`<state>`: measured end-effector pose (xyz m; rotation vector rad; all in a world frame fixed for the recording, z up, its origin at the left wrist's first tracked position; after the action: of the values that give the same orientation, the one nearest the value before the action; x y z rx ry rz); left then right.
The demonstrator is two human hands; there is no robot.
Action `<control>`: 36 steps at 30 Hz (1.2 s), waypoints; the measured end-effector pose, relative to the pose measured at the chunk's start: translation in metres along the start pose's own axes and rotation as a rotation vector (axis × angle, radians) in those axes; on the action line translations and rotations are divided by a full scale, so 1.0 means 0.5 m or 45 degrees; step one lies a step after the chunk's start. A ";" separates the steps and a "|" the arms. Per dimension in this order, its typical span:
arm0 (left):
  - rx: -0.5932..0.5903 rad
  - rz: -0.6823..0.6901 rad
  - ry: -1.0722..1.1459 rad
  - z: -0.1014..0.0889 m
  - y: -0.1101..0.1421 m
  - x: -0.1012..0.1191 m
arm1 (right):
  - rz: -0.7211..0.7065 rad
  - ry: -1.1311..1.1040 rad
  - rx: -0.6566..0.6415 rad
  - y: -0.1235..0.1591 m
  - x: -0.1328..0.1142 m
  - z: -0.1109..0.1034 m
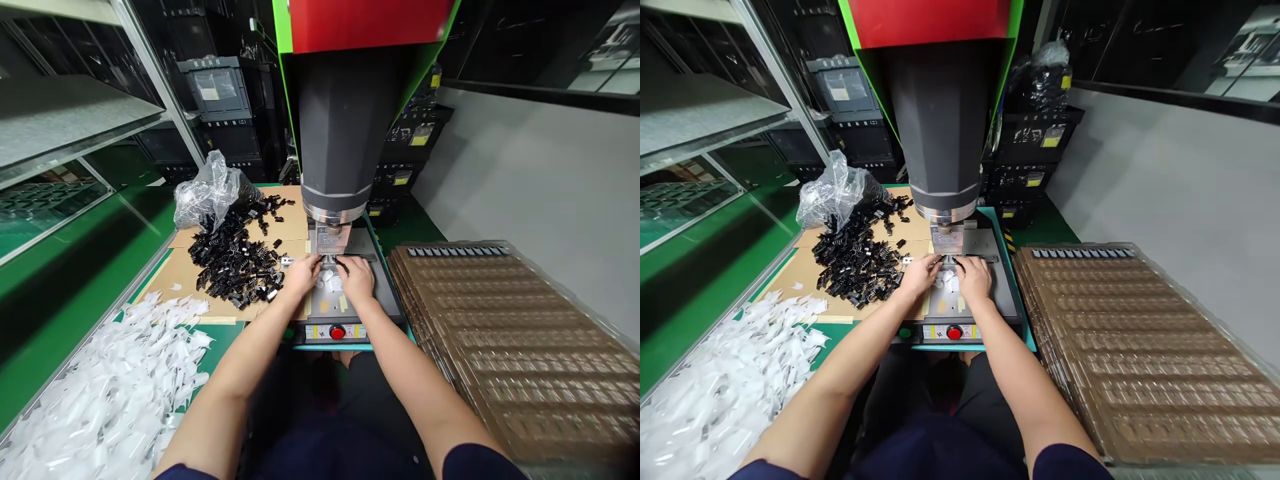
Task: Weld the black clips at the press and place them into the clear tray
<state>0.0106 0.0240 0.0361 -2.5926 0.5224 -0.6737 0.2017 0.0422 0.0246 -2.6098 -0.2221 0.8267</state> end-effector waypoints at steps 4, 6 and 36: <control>-0.056 0.032 -0.075 0.027 -0.020 0.007 | 0.002 0.119 -0.010 -0.011 -0.016 0.033; -0.093 0.063 -0.142 0.029 -0.018 0.013 | -0.029 0.166 -0.016 -0.007 -0.020 0.040; -0.375 0.079 -0.235 -0.096 0.360 0.039 | -0.111 0.221 -0.201 0.266 0.248 -0.148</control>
<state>-0.0436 -0.1508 -0.0032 -2.8596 0.6834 -0.3528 0.3497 -0.0695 -0.0393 -2.7775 -0.3625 0.5703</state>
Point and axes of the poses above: each hand's wrist, its own y-axis away from the middle knuckle, its own z-axis out of the palm, x = y × z, the point moved 4 cm from there along -y, towards the middle knuckle, and after that the axes turned 13 degrees about z, right-handed, at the moved point
